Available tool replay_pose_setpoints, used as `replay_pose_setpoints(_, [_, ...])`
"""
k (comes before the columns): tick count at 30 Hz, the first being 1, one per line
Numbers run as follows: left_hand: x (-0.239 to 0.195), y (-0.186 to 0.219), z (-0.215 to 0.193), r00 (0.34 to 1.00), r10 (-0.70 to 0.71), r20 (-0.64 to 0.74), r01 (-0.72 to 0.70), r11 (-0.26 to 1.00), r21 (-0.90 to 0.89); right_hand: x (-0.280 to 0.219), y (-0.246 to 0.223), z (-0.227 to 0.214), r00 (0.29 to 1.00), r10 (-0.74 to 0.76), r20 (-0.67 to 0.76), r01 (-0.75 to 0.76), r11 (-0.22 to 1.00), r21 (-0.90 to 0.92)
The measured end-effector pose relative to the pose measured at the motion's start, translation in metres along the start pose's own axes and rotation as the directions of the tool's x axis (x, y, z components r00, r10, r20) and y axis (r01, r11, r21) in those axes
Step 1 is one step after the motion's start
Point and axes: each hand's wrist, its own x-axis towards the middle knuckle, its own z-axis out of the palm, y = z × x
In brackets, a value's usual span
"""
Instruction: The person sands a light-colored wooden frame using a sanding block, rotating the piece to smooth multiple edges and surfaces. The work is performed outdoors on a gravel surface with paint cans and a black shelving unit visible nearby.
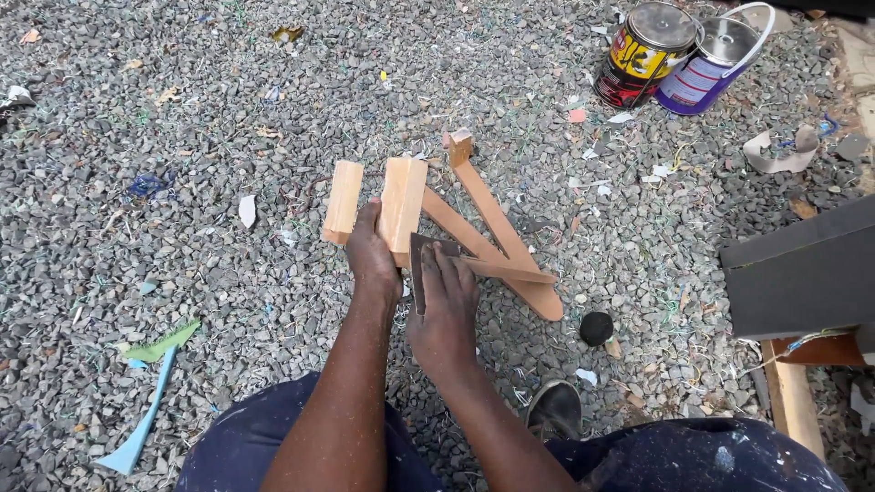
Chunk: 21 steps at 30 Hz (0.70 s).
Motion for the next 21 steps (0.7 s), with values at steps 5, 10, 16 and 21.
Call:
replay_pose_setpoints(5, [-0.020, 0.007, -0.005, 0.999, 0.002, 0.043, -0.002, 1.000, -0.002, -0.008, 0.126, 0.008, 0.937, 0.315, 0.149, -0.331, 0.938, 0.098])
replay_pose_setpoints(10, [-0.010, 0.000, -0.009, 0.999, -0.001, 0.039, 0.005, 0.995, -0.103, 0.011, 0.016, -0.008, 0.906, 0.366, 0.215, -0.378, 0.926, 0.016])
replay_pose_setpoints(16, [-0.005, 0.004, -0.010, 0.991, 0.012, 0.137, -0.009, 1.000, -0.021, -0.006, 0.138, 0.021, 0.913, 0.389, 0.124, -0.386, 0.921, -0.049])
replay_pose_setpoints(21, [0.013, -0.005, 0.003, 0.989, 0.008, 0.146, 0.013, 0.990, -0.140, 0.004, 0.043, -0.007, 0.927, 0.359, 0.108, -0.370, 0.922, 0.115])
